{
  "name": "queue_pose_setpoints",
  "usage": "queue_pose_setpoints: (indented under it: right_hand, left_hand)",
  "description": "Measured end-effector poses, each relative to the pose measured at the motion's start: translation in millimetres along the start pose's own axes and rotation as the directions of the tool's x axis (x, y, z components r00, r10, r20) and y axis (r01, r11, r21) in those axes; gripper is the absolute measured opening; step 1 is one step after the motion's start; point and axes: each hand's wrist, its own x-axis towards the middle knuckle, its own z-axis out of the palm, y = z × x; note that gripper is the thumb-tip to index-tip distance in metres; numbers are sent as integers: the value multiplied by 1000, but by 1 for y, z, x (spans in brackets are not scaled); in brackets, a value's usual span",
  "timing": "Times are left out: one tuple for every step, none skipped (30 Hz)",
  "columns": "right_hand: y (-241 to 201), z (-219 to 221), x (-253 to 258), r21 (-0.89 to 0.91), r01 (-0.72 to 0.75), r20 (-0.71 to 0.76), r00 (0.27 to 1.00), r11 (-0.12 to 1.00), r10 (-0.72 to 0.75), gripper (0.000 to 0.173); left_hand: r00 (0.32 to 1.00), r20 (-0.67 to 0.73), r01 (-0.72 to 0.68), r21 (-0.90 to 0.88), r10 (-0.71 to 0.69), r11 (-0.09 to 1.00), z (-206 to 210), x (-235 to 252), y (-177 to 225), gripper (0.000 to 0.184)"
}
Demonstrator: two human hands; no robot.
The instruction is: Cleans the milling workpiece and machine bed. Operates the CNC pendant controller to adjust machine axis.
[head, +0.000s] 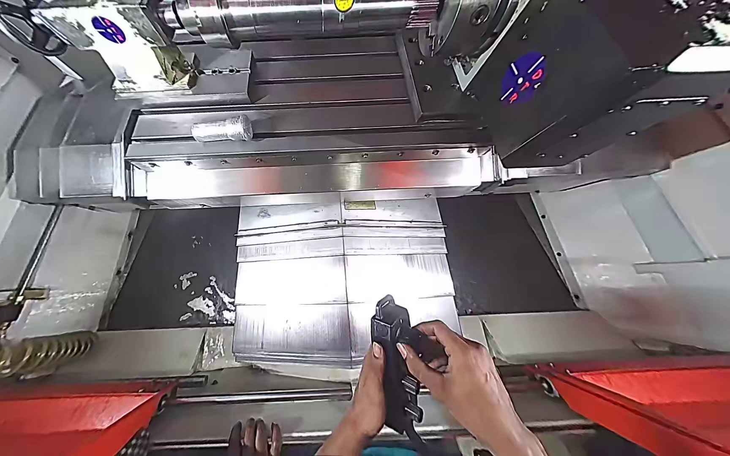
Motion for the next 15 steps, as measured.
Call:
queue_pose_setpoints:
  right_hand:
    - [-1, -1, -1, -4, -2, -4, 1000, 1000, 2, 47]
    - [-1, -2, -2, -8, -4, -9, 1000, 1000, 4, 47]
    - [-2, -2, -3, -8, -4, -18, 1000, 1000, 3, 47]
    - [-2, -3, -4, -9, 2, -31, 1000, 1000, -2, 48]
    - [-2, -4, -6, -11, 7, -42, 999, 1000, -7, 48]
    - [-3, -5, -7, -9, 8, -49, 999, 1000, -8, 48]
    - [-3, -6, -9, -4, 7, -52, 999, 1000, -7, 48]
    - [-4, -8, -10, 9, 3, -50, 999, 1000, -3, 49]
    - [-4, -10, -12, 37, -5, -43, 999, 999, 7, 51]
    - [-4, -12, -14, 77, -27, -21, 999, 997, 28, 55]
    - [-4, -14, -17, 122, -64, 17, 998, 991, 62, 60]
    - [-3, -17, -19, 148, -105, 57, 994, 983, 97, 65]
    - [-2, -18, -23, 147, -137, 95, 988, 980, 124, 67]
    - [0, -18, -27, 126, -145, 123, 984, 981, 130, 66]
    - [2, -17, -32, 104, -126, 141, 984, 987, 110, 63]
  left_hand:
    - [1000, 0, -3, 6, 3, 1000, 1, -1, 0, 95]
    - [1000, 0, -6, 14, 6, 1000, 1, -2, 0, 96]
    - [1000, 4, -9, 22, 9, 1000, 1, -3, 0, 96]
    - [1000, 10, -17, 27, 17, 999, 2, -3, 0, 96]
    - [999, 18, -29, 28, 29, 999, 2, -4, -1, 95]
    - [999, 25, -42, 25, 41, 999, 2, -5, -1, 94]
    - [998, 33, -47, 28, 46, 999, 3, -6, 0, 94]
    - [999, 31, -45, 28, 44, 999, 4, -7, 1, 95]
    - [999, 29, -39, 27, 39, 999, 5, -7, 2, 95]
    - [999, 29, -35, 23, 34, 999, 6, -8, 4, 95]
    - [999, 32, -31, 15, 31, 999, 7, -9, 5, 95]
    - [999, 28, -29, 7, 29, 1000, 9, -9, 7, 96]
    - [999, 18, -32, 0, 32, 999, 10, -9, 9, 97]
    - [999, -1, -47, 4, 47, 999, 12, -9, 10, 99]
    - [997, -25, -71, 18, 71, 997, 14, -9, 10, 101]
